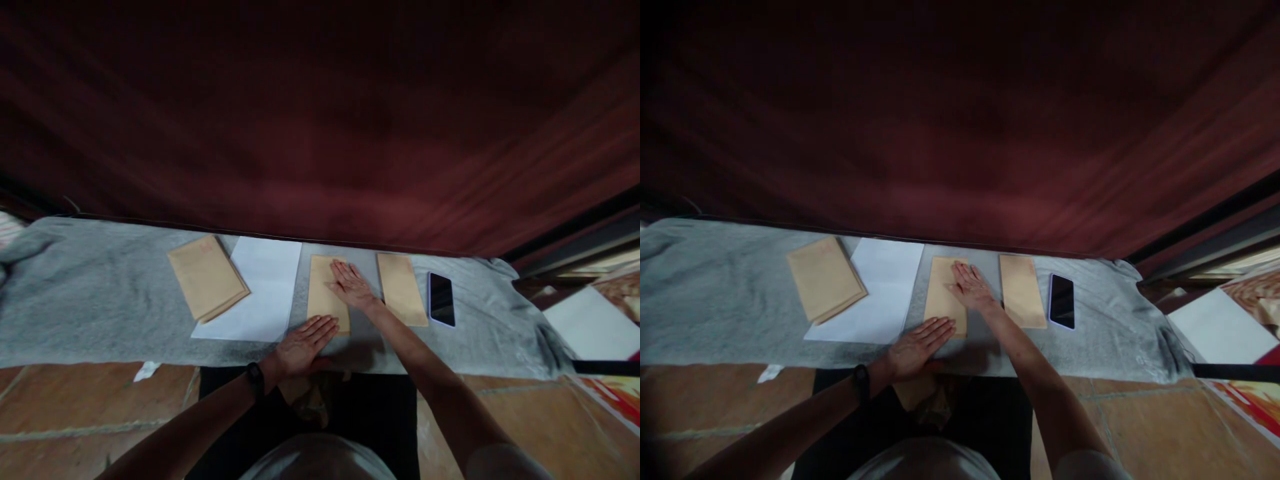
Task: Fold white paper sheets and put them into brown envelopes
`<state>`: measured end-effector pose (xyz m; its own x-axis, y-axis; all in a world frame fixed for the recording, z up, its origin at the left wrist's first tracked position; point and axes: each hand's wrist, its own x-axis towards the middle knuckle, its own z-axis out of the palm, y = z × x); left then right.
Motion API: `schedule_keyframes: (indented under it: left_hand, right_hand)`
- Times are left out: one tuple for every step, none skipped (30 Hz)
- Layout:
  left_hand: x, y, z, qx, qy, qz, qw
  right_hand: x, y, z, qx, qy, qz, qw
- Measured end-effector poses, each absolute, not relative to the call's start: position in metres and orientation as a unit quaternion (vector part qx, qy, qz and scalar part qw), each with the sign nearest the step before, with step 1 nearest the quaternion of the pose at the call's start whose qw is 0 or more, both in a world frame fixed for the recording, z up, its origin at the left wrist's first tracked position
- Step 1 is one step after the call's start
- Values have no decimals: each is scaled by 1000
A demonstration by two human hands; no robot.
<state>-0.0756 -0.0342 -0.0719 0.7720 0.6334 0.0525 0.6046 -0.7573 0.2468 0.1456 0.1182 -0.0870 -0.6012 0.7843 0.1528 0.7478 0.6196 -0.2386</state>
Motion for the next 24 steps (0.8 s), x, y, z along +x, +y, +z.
schedule_keyframes:
  left_hand:
    - [-76, -34, -73, 935, 331, 71, 106]
    - [-76, -34, -74, 935, 331, 75, 104]
    - [-76, -34, -74, 935, 331, 77, 103]
    - [-76, -35, -75, 934, 332, 77, 103]
    - [-75, -35, -76, 934, 333, 75, 104]
    - [-75, -35, -77, 933, 335, 71, 106]
    - [-75, -36, -78, 933, 338, 66, 109]
    - [-75, -36, -79, 932, 340, 63, 111]
    - [-75, -36, -79, 931, 342, 63, 113]
    - [-75, -37, -79, 930, 342, 64, 116]
    - [-75, -37, -79, 930, 342, 67, 118]
    - [-75, -37, -79, 930, 340, 70, 120]
    - [-74, -37, -78, 930, 338, 71, 123]
    - [-74, -37, -77, 930, 338, 71, 125]
    - [-74, -37, -76, 930, 338, 68, 128]
    - [-74, -37, -75, 929, 339, 65, 132]
    - [-74, -37, -74, 928, 340, 62, 136]
    - [-74, -37, -73, 927, 341, 61, 141]
    - [-74, -37, -72, 926, 342, 63, 144]
    - [-74, -37, -72, 926, 341, 66, 146]
    - [-74, -37, -72, 926, 340, 69, 148]
    - [-74, -38, -72, 926, 338, 73, 149]
    - [-74, -38, -71, 926, 337, 77, 149]
    - [-74, -38, -71, 926, 337, 81, 148]
  right_hand:
    - [147, 110, -87, -420, -896, 75, 121]
    - [149, 100, -86, -408, -902, 76, 120]
    - [152, 90, -85, -394, -908, 78, 120]
    - [155, 79, -84, -380, -913, 80, 120]
    - [158, 68, -83, -366, -919, 83, 120]
    - [161, 58, -82, -352, -924, 85, 120]
    - [163, 49, -81, -339, -929, 87, 120]
    - [166, 42, -79, -326, -934, 91, 116]
    - [168, 38, -78, -314, -938, 93, 111]
    - [169, 36, -76, -303, -942, 96, 103]
    - [169, 37, -75, -293, -946, 97, 96]
    - [169, 41, -73, -282, -950, 97, 90]
    - [167, 47, -72, -271, -954, 97, 88]
    - [164, 55, -71, -262, -956, 96, 91]
    - [159, 64, -71, -254, -958, 94, 97]
    - [154, 75, -71, -250, -958, 92, 106]
    - [147, 85, -72, -252, -957, 89, 114]
    - [140, 96, -73, -255, -956, 86, 116]
    - [133, 106, -74, -263, -955, 82, 113]
    - [126, 116, -75, -275, -952, 77, 110]
    - [120, 125, -76, -286, -949, 73, 108]
    - [115, 133, -77, -296, -946, 72, 107]
    - [111, 139, -78, -307, -943, 71, 108]
    - [107, 143, -78, -317, -939, 72, 110]
